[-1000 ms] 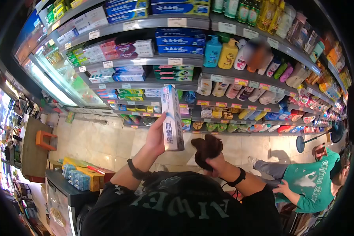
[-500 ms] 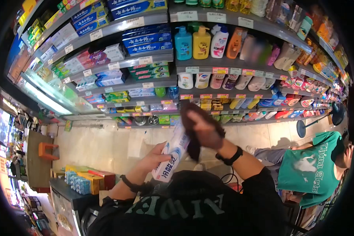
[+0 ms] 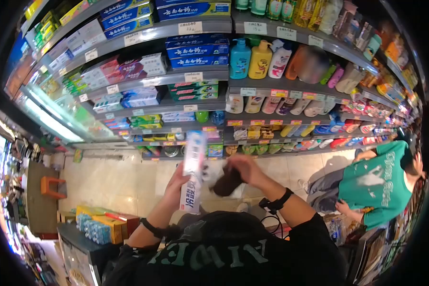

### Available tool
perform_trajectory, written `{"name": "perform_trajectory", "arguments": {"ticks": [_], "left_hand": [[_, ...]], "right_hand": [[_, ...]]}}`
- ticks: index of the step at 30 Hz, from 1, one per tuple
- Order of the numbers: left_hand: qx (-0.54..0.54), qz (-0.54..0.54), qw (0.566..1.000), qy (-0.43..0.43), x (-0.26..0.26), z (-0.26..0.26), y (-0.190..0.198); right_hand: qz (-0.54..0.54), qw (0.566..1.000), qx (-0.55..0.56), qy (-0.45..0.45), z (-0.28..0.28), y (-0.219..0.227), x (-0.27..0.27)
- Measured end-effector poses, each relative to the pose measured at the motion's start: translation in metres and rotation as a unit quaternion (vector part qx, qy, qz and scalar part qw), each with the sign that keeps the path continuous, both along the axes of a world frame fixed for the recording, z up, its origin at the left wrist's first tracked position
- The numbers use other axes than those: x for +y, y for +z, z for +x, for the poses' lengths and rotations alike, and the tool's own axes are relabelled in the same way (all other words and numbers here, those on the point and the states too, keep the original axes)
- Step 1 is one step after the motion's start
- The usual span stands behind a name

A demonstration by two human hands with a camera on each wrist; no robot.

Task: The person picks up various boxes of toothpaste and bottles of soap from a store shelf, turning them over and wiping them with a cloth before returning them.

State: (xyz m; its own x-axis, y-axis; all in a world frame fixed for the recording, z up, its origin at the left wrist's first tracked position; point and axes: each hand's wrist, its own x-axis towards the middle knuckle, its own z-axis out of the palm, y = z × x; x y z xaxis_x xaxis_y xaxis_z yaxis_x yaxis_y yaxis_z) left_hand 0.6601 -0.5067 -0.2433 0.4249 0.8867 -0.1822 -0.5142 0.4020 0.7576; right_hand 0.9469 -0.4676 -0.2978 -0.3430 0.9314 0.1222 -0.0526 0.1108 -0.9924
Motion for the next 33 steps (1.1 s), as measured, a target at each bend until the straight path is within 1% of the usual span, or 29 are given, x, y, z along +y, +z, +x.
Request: {"name": "perform_trajectory", "arguments": {"ticks": [1,2,3,4,7,8,9,11,12,13,14,15,16,17,19,22,23,25,27,28,29,30,31,32,33], "left_hand": [[0.005,0.030,0.999,0.033,0.003,0.000,0.000],[0.011,0.061,0.996,0.069,0.005,0.003,0.004],[0.016,0.089,0.990,0.106,0.006,0.003,0.008],[-0.030,0.072,0.992,0.096,0.007,-0.001,0.016],[-0.004,0.101,0.991,0.087,0.024,-0.026,-0.004],[0.005,0.094,0.988,0.121,0.027,-0.030,-0.007],[0.020,0.102,0.989,0.110,0.028,-0.035,-0.007],[0.044,0.124,0.988,0.079,0.035,-0.043,-0.006],[0.036,0.161,0.983,0.076,0.043,-0.047,-0.021],[0.047,0.122,0.987,0.096,0.050,-0.053,-0.032],[0.057,0.082,0.988,0.114,0.058,-0.056,-0.032],[0.067,0.042,0.988,0.131,0.065,-0.056,-0.030],[0.046,0.122,0.973,0.189,0.071,-0.056,-0.026],[-0.011,0.158,0.965,0.209,0.080,-0.051,-0.028],[0.064,0.157,0.978,0.123,0.094,-0.047,-0.044],[0.082,0.200,0.974,0.067,0.108,-0.011,-0.053],[0.090,0.186,0.977,0.059,0.115,0.002,-0.049],[0.111,0.158,0.980,0.044,0.128,0.029,-0.039],[0.116,0.157,0.978,0.071,0.144,0.060,-0.033],[0.118,0.153,0.978,0.082,0.152,0.075,-0.027],[0.122,0.147,0.977,0.096,0.160,0.091,-0.018],[0.085,0.164,0.977,0.107,0.170,0.108,-0.008],[0.091,0.191,0.972,0.106,0.179,0.125,0.003],[0.100,0.215,0.966,0.104,0.186,0.141,0.013],[0.109,0.239,0.959,0.101,0.192,0.160,0.027]], "right_hand": [[-0.074,0.994,-0.059,0.053,-0.013,0.005,-0.007],[-0.097,0.984,-0.114,0.101,-0.032,0.038,-0.015],[-0.097,0.975,-0.137,0.143,-0.049,0.067,-0.024],[-0.104,0.984,-0.079,0.123,-0.063,0.055,-0.026],[-0.148,0.984,0.087,0.048,-0.090,0.041,-0.033],[-0.164,0.983,0.066,0.054,-0.088,0.047,-0.032],[-0.126,0.988,0.076,0.045,-0.092,0.048,-0.033],[-0.177,0.982,0.060,-0.005,-0.095,0.049,-0.033],[-0.152,0.985,0.068,-0.052,-0.092,0.048,-0.031],[-0.126,0.984,0.076,-0.101,-0.088,0.047,-0.029],[-0.139,0.975,0.086,-0.150,-0.083,0.054,-0.028],[-0.132,0.968,0.068,-0.202,-0.078,0.063,-0.027],[-0.133,0.957,0.056,-0.250,-0.067,0.061,-0.028],[-0.132,0.944,0.046,-0.298,-0.053,0.056,-0.028],[-0.117,0.943,0.026,-0.310,-0.025,0.053,-0.028],[-0.087,0.937,0.003,-0.337,0.012,0.053,-0.020],[-0.077,0.934,-0.003,-0.348,0.025,0.054,-0.016],[-0.089,0.934,-0.003,-0.345,0.055,0.054,-0.009],[-0.083,0.938,-0.017,-0.336,0.092,0.049,0.003],[-0.092,0.943,-0.037,-0.317,0.111,0.048,0.009],[-0.081,0.962,0.022,-0.261,0.119,0.066,0.015],[-0.055,0.977,-0.081,-0.189,0.145,0.062,0.025],[-0.027,0.977,-0.180,-0.113,0.170,0.056,0.034],[-0.058,0.960,-0.256,-0.097,0.184,0.071,0.042],[-0.010,0.965,-0.239,-0.108,0.198,0.069,0.053]]}}
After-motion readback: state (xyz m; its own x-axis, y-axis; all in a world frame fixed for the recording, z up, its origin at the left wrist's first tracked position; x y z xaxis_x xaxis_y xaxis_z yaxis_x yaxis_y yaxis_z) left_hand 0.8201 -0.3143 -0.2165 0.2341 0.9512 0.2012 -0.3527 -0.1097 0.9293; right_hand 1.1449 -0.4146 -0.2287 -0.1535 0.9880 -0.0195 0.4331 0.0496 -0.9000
